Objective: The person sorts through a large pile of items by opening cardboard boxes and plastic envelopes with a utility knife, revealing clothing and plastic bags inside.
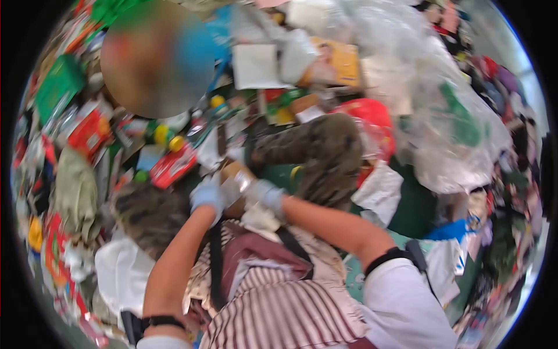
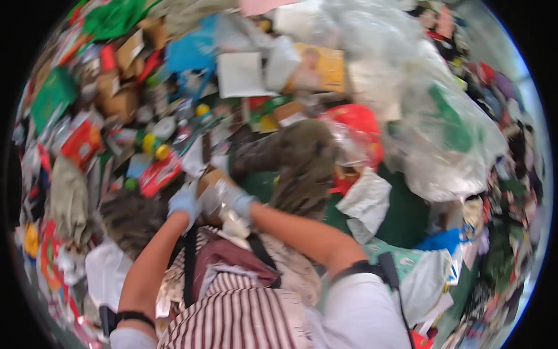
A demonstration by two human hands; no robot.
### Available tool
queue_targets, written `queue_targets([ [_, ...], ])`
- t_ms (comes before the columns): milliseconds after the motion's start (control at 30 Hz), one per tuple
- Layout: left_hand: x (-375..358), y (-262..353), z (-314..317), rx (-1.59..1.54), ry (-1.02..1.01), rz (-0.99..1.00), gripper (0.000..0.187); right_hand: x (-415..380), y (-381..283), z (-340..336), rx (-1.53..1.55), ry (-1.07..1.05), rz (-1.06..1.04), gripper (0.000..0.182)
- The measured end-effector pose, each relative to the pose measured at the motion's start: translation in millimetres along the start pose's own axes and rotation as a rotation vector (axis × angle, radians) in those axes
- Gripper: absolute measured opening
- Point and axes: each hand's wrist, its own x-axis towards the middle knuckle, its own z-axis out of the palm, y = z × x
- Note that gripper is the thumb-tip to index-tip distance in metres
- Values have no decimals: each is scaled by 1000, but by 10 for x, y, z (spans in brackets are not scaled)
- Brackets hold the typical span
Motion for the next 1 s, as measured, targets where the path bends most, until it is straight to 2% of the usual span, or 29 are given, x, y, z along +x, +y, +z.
queue_targets([
  [67, 217, 101, -25, -82, -63, -196, 69, 240, -2, -334, 373, -1, 36, 20],
  [100, 484, 2, 311, -131, -88, -216, 75, 256, -170, -438, 512, 76, -48, 21],
  [133, 638, 76, 475, -135, -132, -277, 85, 395, -173, -682, 521, 26, -137, 26],
  [167, 468, 261, 358, -188, -165, -316, 96, 173, -551, -755, 599, 15, -115, 29],
  [200, 457, 324, 482, -182, -168, -325, 96, 127, -773, -884, 635, 48, -66, 33],
  [233, 489, 357, 672, -329, -90, -410, 100, 2, -1001, -969, 665, 14, -120, 33],
  [267, 469, 377, 809, -477, -10, -494, 105, 46, -1095, -1084, 583, 139, -207, 33],
  [333, 378, 398, 906, -368, -47, -506, 105, 87, -1205, -1362, 541, 163, -330, 28],
  [400, 343, 425, 996, -261, -98, -513, 105, 117, -1244, -1463, 643, 246, -330, 26],
  [467, 418, 460, 1088, -18, -15, -235, 111, 250, -1216, -1464, 733, 257, -270, 25],
  [533, 548, 600, 1274, 49, 21, -166, 111, 225, -1228, -1366, 582, 211, -335, 27],
  [633, 743, 830, 1335, 35, 17, -319, 109, 161, -1302, -1209, 471, 146, -411, 33],
  [667, 812, 837, 1346, 36, 4, -302, 109, 164, -1328, -1181, 456, 147, -409, 34],
  [733, 964, 717, 1324, 59, 115, -299, 106, 184, -1362, -1173, 436, 163, -399, 36],
  [867, 1205, 442, 1022, 101, 71, -250, 81, 240, -1351, -1161, 437, 117, -428, 35],
  [900, 1220, 409, 932, 92, 120, -259, 70, 219, -1358, -1155, 402, 113, -394, 34],
  [933, 1288, 301, 857, 103, 133, -262, 70, 198, -1367, -1146, 367, 110, -365, 32],
  [1000, 1413, -27, 666, -91, 54, -129, 60, 195, -1348, -1123, 352, 123, -330, 29],
])
